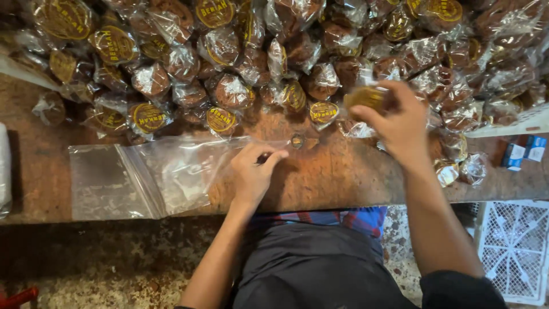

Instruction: Packaging individually wrapped pastries into a plastic bag and sealing it with a stapler

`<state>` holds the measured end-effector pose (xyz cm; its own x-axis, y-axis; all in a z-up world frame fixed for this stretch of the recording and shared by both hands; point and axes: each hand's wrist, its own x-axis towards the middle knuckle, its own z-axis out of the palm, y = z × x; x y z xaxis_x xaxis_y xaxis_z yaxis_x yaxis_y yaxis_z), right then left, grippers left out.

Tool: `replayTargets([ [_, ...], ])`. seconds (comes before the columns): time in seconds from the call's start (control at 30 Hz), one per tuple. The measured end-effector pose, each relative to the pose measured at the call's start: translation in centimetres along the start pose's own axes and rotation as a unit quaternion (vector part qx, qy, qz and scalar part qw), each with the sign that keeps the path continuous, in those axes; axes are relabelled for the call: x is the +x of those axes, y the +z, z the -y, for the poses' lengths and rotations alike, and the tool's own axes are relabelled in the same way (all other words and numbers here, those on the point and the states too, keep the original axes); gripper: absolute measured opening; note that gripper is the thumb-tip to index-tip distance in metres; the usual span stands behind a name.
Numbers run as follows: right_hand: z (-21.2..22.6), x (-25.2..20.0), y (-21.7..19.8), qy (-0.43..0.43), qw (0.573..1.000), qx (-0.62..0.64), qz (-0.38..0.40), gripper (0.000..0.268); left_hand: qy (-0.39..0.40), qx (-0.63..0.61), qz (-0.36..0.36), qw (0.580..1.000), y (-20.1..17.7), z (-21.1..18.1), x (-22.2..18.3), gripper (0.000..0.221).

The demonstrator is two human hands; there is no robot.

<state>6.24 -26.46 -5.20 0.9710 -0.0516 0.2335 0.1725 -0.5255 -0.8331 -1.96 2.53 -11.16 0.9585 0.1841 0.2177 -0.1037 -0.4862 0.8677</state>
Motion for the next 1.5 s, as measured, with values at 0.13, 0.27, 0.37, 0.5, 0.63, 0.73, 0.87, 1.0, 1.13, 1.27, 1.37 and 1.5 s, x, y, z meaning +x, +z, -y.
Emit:
replayTargets([
  [0.13, 0.3, 3.8, 4.9, -0.096, 0.979, -0.138, 0.118, 0.053, -0.006, 0.002, 0.066, 0.998, 0.1, -0.7, 0.1, 0.010],
  [0.27, 2.4, 4.9, 7.9, -0.121, 0.883, -0.411, 0.192, 0.058, 0.060, 0.122, 0.068, 0.988, -0.3, -0.8, -0.4, 0.036],
  [0.37, 0.0, 4.9, 8.9, -0.100, 0.950, -0.249, 0.159, 0.078, 0.091, 0.184, 0.060, 0.977, -0.8, -1.2, -0.9, 0.025],
  [0.5, -3.6, 2.0, 9.6, -0.199, 0.957, -0.190, 0.093, 0.066, 0.096, 0.186, 0.084, 0.974, -2.5, -0.6, -1.3, 0.035],
  [0.63, -0.2, -1.7, 7.4, -0.307, 0.935, -0.133, 0.117, 0.074, 0.177, 0.223, -0.008, 0.959, -3.7, -0.9, -0.5, 0.021],
  [0.73, 1.5, -5.3, 6.6, -0.356, 0.903, -0.180, 0.159, 0.051, 0.215, 0.236, -0.034, 0.947, -3.6, 0.1, -0.6, 0.013],
  [0.87, -5.5, -8.5, 7.0, -0.326, 0.864, -0.368, 0.110, 0.038, 0.070, 0.228, 0.041, 0.970, -2.5, -2.8, -0.5, 0.022],
  [1.0, -2.0, -8.1, 5.2, -0.286, 0.871, -0.389, 0.092, 0.029, 0.006, 0.236, 0.049, 0.970, -2.0, -0.6, -1.2, 0.019],
  [1.13, -0.2, -8.0, 3.9, -0.023, 0.958, -0.217, 0.188, 0.066, -0.015, 0.201, 0.133, 0.970, -2.6, -3.7, 0.6, 0.033],
  [1.27, -1.0, -8.0, 3.0, 0.085, 0.971, 0.135, 0.177, 0.085, 0.006, 0.116, 0.235, 0.965, -2.3, -6.0, 2.2, 0.053],
  [1.37, 2.7, -7.5, 4.7, 0.158, 0.959, 0.057, 0.230, 0.066, -0.016, 0.109, 0.279, 0.954, -0.9, -6.5, 1.8, 0.065],
  [1.5, 1.2, -7.8, 6.1, 0.141, 0.967, 0.153, 0.148, 0.048, -0.041, 0.121, 0.287, 0.950, -0.4, -6.6, 2.6, 0.071],
])
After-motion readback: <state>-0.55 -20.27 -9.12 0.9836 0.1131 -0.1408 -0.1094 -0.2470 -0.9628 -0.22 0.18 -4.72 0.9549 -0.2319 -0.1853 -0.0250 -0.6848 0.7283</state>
